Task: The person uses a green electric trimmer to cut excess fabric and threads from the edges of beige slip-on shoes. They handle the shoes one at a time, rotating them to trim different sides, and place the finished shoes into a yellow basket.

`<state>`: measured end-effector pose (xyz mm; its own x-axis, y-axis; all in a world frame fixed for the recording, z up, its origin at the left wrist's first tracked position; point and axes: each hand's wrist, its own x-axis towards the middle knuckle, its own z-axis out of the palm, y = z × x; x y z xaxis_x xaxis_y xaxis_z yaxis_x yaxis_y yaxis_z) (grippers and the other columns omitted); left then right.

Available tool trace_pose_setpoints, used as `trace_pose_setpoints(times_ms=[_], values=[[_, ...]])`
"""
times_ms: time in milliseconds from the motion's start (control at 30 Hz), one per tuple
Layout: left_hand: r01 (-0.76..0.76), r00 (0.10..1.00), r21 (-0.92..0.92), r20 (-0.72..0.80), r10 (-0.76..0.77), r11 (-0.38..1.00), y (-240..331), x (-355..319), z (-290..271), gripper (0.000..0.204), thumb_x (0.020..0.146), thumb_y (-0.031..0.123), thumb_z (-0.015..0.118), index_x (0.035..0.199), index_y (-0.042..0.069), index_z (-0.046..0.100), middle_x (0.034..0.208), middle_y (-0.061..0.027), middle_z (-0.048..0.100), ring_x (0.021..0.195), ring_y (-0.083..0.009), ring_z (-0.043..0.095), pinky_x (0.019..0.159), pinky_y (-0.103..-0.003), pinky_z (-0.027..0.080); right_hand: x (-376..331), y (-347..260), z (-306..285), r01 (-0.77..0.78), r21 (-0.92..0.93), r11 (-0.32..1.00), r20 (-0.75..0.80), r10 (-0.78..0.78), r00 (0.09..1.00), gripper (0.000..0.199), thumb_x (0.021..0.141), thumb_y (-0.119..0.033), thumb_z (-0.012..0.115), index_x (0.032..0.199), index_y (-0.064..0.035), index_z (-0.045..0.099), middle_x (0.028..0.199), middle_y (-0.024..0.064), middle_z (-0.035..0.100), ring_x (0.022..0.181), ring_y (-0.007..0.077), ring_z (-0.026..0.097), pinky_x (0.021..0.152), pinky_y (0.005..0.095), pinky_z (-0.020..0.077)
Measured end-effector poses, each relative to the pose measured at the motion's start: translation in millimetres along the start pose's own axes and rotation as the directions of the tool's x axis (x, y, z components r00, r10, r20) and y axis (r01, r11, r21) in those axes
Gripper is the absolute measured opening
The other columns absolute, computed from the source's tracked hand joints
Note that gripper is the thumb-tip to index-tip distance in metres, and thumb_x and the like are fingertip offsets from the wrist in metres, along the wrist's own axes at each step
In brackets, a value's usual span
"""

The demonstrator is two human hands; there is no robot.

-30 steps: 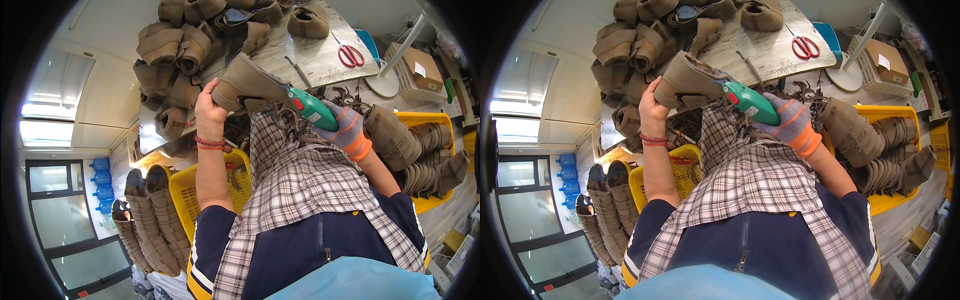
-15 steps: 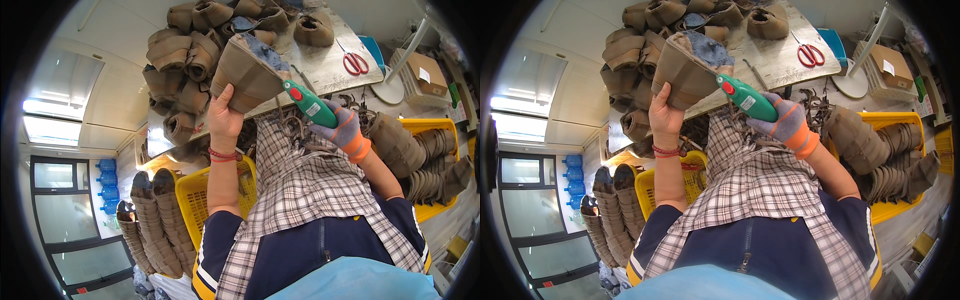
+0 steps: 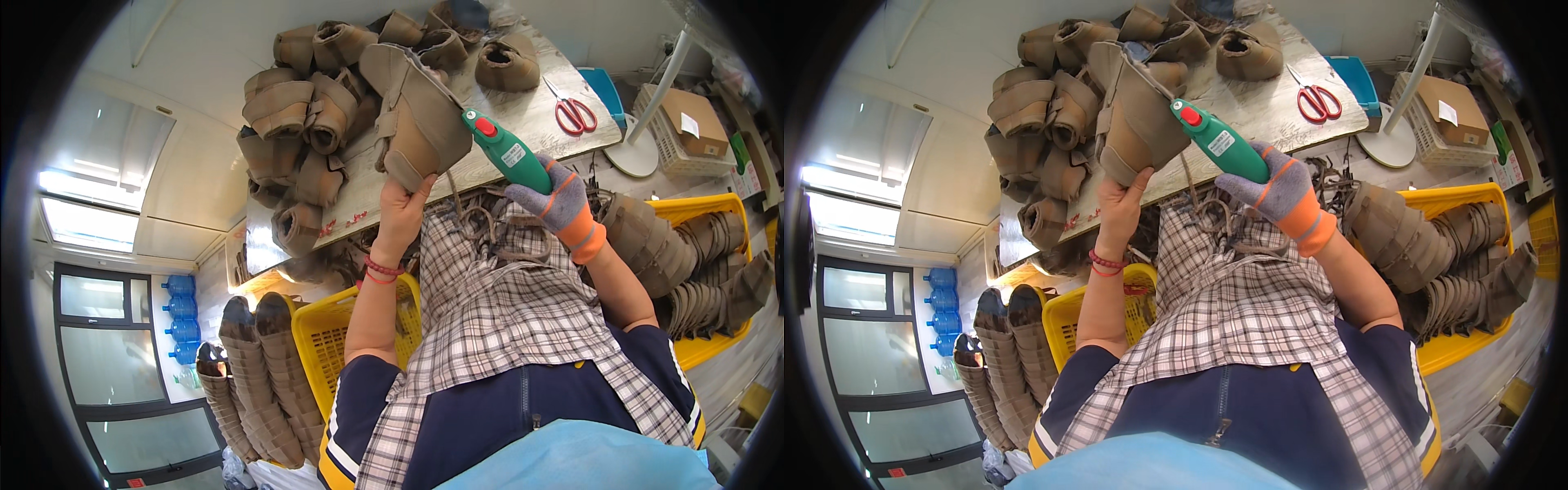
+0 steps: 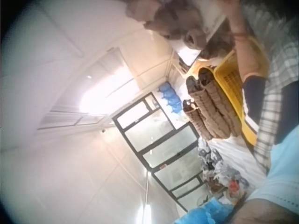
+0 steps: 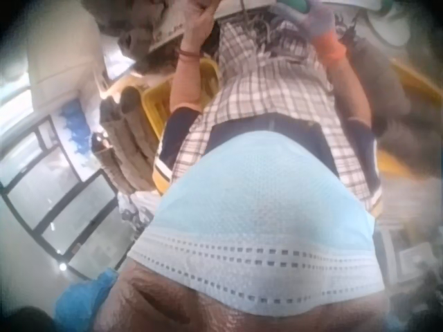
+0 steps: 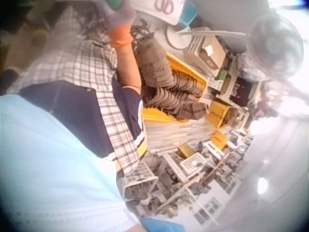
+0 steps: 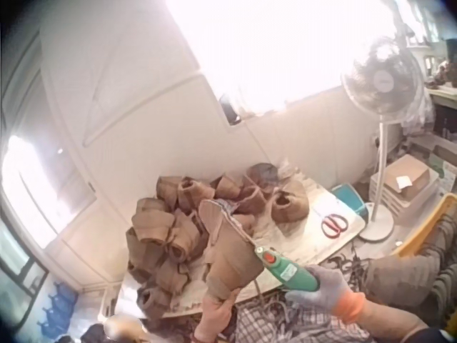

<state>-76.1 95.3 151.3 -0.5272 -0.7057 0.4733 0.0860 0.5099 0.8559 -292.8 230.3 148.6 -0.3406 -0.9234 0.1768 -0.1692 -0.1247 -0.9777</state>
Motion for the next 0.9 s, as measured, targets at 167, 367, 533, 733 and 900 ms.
trace_pose_setpoints(times_ms=[167,367,533,733,900], values=[[-0.371,0.928,0.581,0.262,0.265,0.725,-8,6,-7,0.025,0.079,-0.003,0.062,0.104,-0.005,0.063,0.109,-0.0207,0.059,0.105,-0.0404,0.053,0.092,-0.043,0.043,5,4,-8,0.012,-0.057,0.998,-0.038,-0.014,0.999,0.052,0.076,-0.033,0.079,0.11,0.002,0.061,0.081,0.0066,0.068,0.072,0.0087,0.063,0.065,0.0248,0.0512],[-0.464,0.886,0.671,0.356,0.297,0.579,-3,-1,4,0.037,0.065,-0.006,0.06,0.102,-0.005,0.065,0.111,-0.0238,0.059,0.11,-0.0467,0.048,0.096,-0.052,0.039,5,-7,-13,-0.139,0.111,0.984,-0.039,0.144,0.989,0.05,0.077,-0.033,0.078,0.108,0.0018,0.061,0.077,0.0048,0.065,0.066,0.0073,0.059,0.059,0.0234,0.048],[-0.52,0.853,0.635,0.411,0.32,0.571,-2,-1,11,0.048,0.063,-0.007,0.056,0.111,-0.004,0.062,0.12,-0.0232,0.056,0.118,-0.0463,0.043,0.099,-0.054,0.035,7,-10,-18,-0.146,0.16,0.976,-0.036,0.153,0.988,0.048,0.078,-0.033,0.077,0.107,0.0026,0.061,0.072,0.0018,0.06,0.058,0.0063,0.054,0.052,0.0221,0.0436],[-0.532,0.838,0.627,0.485,0.249,0.568,-8,-15,9,0.054,0.061,-0.008,0.054,0.114,-0.004,0.062,0.126,-0.0237,0.052,0.122,-0.0461,0.041,0.104,-0.053,0.032,13,-11,-27,-0.101,0.261,0.96,-0.036,0.114,0.993,0.042,0.08,-0.035,0.075,0.097,0.0015,0.062,0.066,0.0013,0.059,0.052,0.0071,0.052,0.049,0.0234,0.0422],[-0.517,0.839,0.575,0.49,0.239,0.634,-9,-19,6,0.054,0.062,-0.01,0.055,0.115,-0.006,0.061,0.129,-0.0245,0.05,0.125,-0.0477,0.038,0.107,-0.052,0.03,23,6,-44,-0.052,0.255,0.966,-0.111,0.082,0.99,0.043,0.081,-0.038,0.074,0.094,0.001,0.062,0.062,0.0017,0.058,0.052,0.008,0.053,0.048,0.0231,0.041]])
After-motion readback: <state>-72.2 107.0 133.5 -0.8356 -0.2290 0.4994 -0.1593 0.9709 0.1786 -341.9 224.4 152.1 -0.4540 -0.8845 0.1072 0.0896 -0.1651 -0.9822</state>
